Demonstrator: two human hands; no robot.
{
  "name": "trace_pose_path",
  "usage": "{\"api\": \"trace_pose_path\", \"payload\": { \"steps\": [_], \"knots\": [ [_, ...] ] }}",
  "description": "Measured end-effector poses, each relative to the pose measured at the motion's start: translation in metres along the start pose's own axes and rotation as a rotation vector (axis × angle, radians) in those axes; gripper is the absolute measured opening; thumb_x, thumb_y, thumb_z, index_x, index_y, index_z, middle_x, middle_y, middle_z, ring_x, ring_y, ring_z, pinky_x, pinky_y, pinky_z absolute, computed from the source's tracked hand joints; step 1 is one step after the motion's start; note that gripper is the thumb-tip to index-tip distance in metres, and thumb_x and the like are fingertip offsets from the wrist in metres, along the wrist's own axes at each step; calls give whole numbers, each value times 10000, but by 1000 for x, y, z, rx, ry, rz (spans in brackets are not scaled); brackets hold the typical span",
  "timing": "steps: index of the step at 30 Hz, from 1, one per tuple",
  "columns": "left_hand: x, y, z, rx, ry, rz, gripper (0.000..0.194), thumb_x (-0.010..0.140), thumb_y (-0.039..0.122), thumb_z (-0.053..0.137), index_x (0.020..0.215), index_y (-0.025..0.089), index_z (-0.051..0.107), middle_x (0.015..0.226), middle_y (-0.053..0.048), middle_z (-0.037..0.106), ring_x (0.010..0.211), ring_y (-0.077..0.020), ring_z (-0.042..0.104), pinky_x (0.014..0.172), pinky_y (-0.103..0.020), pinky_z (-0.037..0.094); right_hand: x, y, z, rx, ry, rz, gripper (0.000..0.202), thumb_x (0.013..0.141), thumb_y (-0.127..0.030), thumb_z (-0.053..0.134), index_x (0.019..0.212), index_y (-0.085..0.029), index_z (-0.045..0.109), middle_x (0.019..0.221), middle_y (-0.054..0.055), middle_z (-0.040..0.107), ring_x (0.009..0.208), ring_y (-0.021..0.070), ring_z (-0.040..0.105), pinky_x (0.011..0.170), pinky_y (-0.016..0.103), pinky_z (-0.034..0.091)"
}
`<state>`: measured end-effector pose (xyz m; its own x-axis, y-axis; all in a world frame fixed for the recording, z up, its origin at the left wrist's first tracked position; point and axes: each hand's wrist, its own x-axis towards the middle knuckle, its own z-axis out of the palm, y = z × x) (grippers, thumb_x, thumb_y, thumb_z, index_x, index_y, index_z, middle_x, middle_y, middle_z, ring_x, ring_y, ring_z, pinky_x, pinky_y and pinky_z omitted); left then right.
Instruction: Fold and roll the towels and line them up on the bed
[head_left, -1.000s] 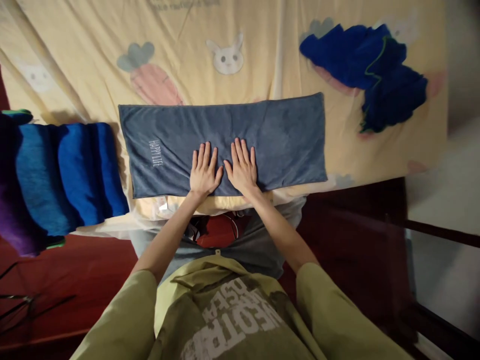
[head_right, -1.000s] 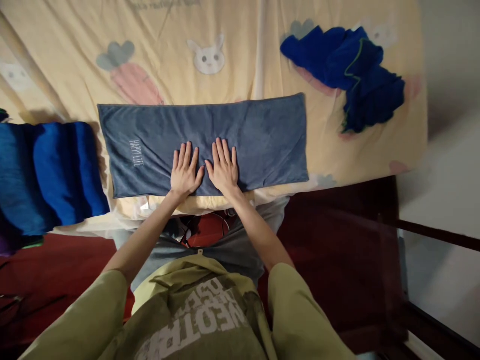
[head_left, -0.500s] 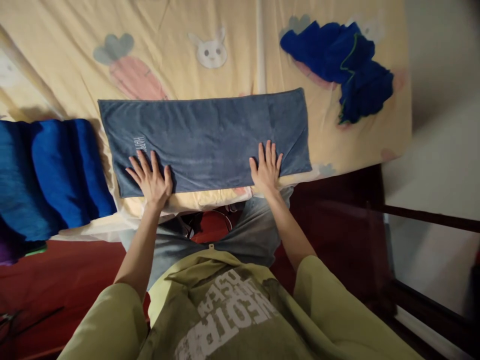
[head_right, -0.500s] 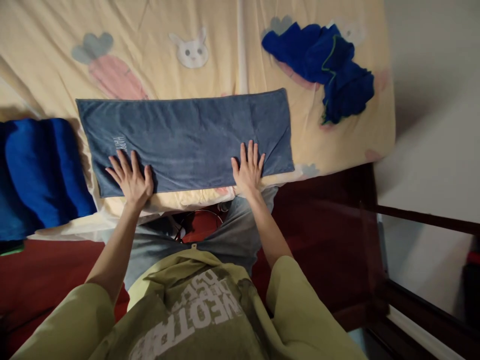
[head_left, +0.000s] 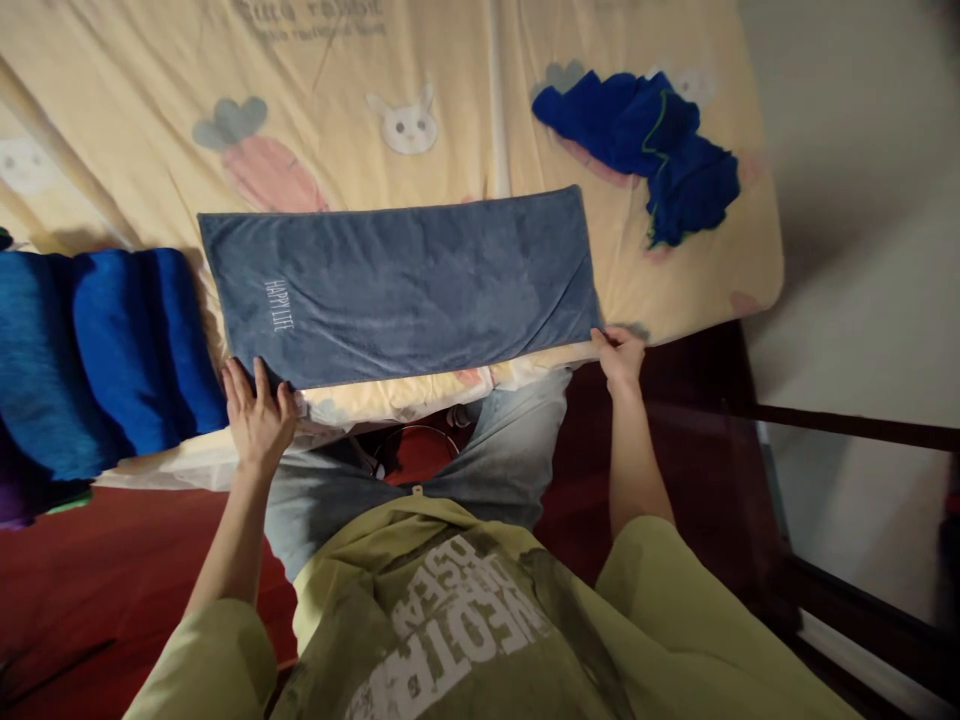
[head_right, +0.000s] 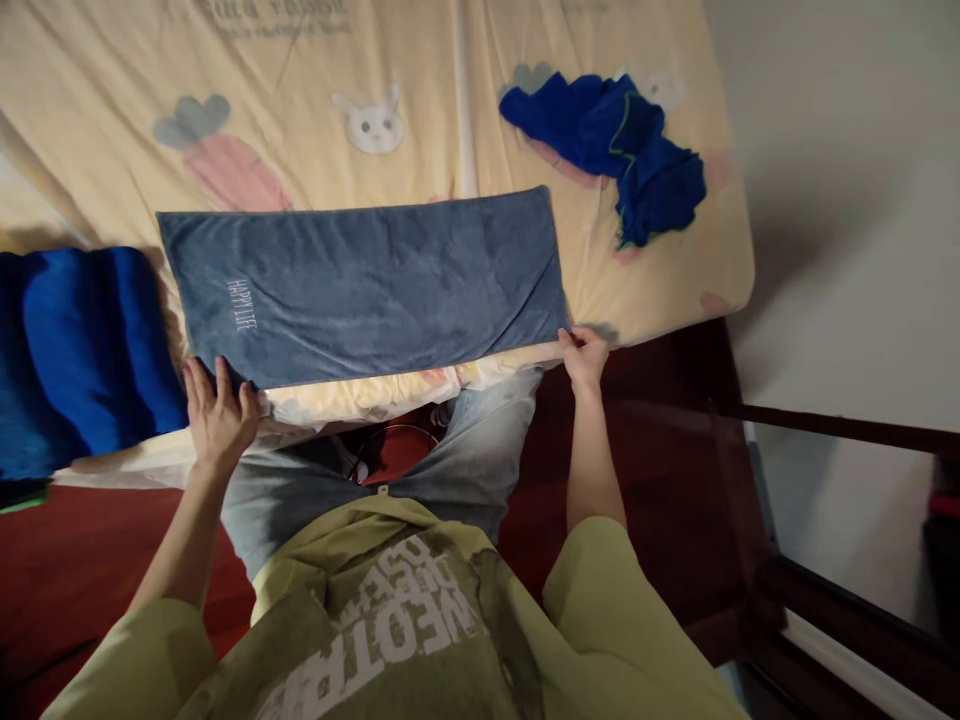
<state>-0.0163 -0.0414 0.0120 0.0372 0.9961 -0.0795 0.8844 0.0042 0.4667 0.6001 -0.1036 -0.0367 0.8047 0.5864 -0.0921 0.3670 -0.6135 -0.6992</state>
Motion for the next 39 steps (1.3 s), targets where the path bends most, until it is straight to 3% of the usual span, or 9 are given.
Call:
{"api": "trace_pose_path", "payload": {
  "steps": [6, 10, 15, 18, 22, 26, 30, 35, 39],
  "knots": [
    [-2, -1, 2, 101, -6, 20, 734, 1038, 449, 382, 1654, 63, 280, 1748, -202, 24, 1621, -400, -2, 1314, -618, 126, -5, 5, -4, 118, 65, 134, 310, 695, -367, 778, 885, -131, 714, 808, 64, 698, 827, 237, 698, 845, 422, 595],
    [-4, -1, 1, 134, -3, 36, 737, 1030, 424, 392, 1664, 77, 252, 1748, -205, 29, 1620, -400, -1, 1304, -628, 154, -14, -2, -12, 11, 21, 124, 330, 733, -263, 691, 1022, -106, 713, 923, 118, 727, 919, 268, 719, 924, 457, 586],
    [-9, -5, -5, 154, -18, 164, 652, 979, 372, 515, 1603, 206, 423, 1689, -175, 297, 1588, -395, 222, 1269, -634, 256, -46, -48, -12, -394, 115, -253, 510, 887, -289, 553, 1354, -96, 624, 1352, 227, 628, 1316, 355, 569, 1139, 592, 432],
    [-6, -13, -6, 190, -113, 284, 458, 995, 329, 493, 1424, 233, 622, 1477, -183, 551, 1384, -374, 511, 1165, -578, 418, -76, -87, 11, -478, -111, -566, 540, 1009, -337, 417, 1509, -164, 522, 1610, 172, 436, 1517, 323, 370, 1236, 590, 316],
    [6, -16, -6, 254, -256, 429, 400, 1015, 256, 401, 1274, 202, 702, 1275, -184, 661, 1161, -355, 608, 1019, -533, 507, -111, -121, 57, -539, -481, -787, 596, 1059, -396, 374, 1620, -197, 388, 1741, 93, 212, 1620, 297, 143, 1297, 609, 163],
    [13, -14, -9, 241, -309, 523, 382, 1027, 258, 380, 1188, 186, 718, 1178, -173, 692, 1088, -326, 613, 968, -460, 537, -126, -124, 84, -599, -524, -776, 673, 1069, -443, 366, 1669, -156, 267, 1760, 113, 98, 1636, 329, 29, 1288, 659, 82],
    [12, -17, -15, 219, -360, 547, 345, 1006, 275, 398, 1088, 202, 725, 1130, -148, 706, 1059, -306, 627, 932, -416, 555, -118, -116, 83, -601, -529, -770, 677, 1068, -464, 362, 1679, -198, 246, 1763, 92, 89, 1637, 335, 7, 1280, 685, 79],
    [28, -4, -21, 153, -418, 532, 329, 963, 317, 424, 1015, 221, 734, 1029, -120, 702, 980, -281, 658, 921, -404, 564, -96, -113, 88, -592, -395, -566, 702, 1071, -521, 296, 1684, -190, 213, 1761, 135, 53, 1623, 401, -17, 1197, 809, 78],
    [65, 20, -9, 102, -137, 400, 456, 992, 408, 433, 1300, 180, 681, 1367, -155, 633, 1293, -338, 571, 1154, -511, 437, -82, -120, 108, -588, -318, -518, 717, 1067, -559, 261, 1677, -182, 241, 1753, 174, 66, 1613, 436, -13, 1127, 877, 65]
  ]
}}
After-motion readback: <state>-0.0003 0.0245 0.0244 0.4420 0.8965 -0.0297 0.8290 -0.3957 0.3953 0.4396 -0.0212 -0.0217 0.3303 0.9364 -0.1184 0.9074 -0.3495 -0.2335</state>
